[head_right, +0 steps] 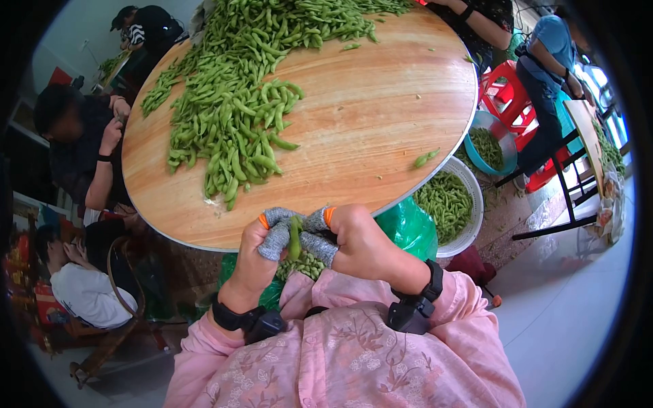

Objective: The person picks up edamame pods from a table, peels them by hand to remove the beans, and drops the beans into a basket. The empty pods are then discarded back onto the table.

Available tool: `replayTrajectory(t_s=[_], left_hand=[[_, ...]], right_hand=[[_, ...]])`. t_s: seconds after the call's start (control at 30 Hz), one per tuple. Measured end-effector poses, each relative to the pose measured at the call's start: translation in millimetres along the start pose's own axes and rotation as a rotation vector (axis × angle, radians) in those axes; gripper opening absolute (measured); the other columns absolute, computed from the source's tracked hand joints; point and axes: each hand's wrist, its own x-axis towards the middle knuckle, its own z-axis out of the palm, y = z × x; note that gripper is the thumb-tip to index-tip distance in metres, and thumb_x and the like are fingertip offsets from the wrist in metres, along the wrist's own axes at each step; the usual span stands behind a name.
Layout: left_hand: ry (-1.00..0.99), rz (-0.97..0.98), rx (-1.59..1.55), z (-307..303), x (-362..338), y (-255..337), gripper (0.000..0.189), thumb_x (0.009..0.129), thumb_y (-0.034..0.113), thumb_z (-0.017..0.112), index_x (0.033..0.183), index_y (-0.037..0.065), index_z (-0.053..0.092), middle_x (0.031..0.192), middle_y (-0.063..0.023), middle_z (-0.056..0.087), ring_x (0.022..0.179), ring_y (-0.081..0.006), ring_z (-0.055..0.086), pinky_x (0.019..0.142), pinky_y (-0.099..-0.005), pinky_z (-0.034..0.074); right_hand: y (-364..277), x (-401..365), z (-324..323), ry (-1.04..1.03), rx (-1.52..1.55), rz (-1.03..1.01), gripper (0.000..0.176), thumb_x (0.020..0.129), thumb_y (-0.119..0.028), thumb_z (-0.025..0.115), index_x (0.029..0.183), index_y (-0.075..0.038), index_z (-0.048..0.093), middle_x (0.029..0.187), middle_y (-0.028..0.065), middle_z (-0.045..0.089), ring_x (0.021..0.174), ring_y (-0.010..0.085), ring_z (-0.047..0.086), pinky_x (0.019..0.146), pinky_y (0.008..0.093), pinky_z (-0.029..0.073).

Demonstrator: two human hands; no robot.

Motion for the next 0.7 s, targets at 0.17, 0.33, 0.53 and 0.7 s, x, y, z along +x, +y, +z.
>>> replayTrajectory(t_s=[0.17,0.33,0.53,0.7], left_hand=[[0.04,0.068,0.038,1.5,1.4,-7.0,0.014,0.086,0.006,0.043,0.093,-0.001,0.053,0.076,-0.0005,0.055,0.066,-0.0042,0.048,0.059,-0.0185,0.041],[-0.007,-0.039,-0.059,3.2,-0.3,-9.5,0.017,0.086,0.009,0.042,0.1,0.002,0.048,0.081,-0.0006,0.055,0.069,-0.0045,0.049,0.06,-0.0175,0.041],[-0.009,0.103,0.091,5.5,-1.7,-19.6,0.021,0.084,0.004,0.045,0.104,0.002,0.046,0.084,-0.001,0.054,0.075,-0.0072,0.051,0.067,-0.0196,0.043],[-0.086,0.139,0.47,4.1,-3.2,-24.1,0.03,0.074,-0.003,0.051,0.104,0.0,0.049,0.069,-0.0009,0.05,0.065,-0.008,0.048,0.06,-0.021,0.041]], right_hand=[[4.0,1.7,6.0,0.046,-0.042,0.007,0.007,0.073,-0.004,0.058,0.073,0.003,0.056,0.055,0.0135,0.046,0.053,0.0071,0.039,0.048,0.0266,0.037],[8.5,2.6,6.9,0.144,0.158,0.096,0.012,0.077,-0.009,0.058,0.076,0.003,0.058,0.058,0.0026,0.053,0.056,0.0043,0.042,0.048,0.0237,0.037],[7.1,2.4,3.3,0.094,0.204,0.129,0.014,0.08,-0.011,0.056,0.079,0.003,0.059,0.063,-0.0011,0.055,0.06,0.0038,0.045,0.052,0.0218,0.038],[15.7,-17.8,-31.9,0.382,-0.008,0.047,0.014,0.078,-0.011,0.057,0.075,0.003,0.059,0.058,0.0001,0.054,0.055,0.0083,0.049,0.049,0.0235,0.039]])
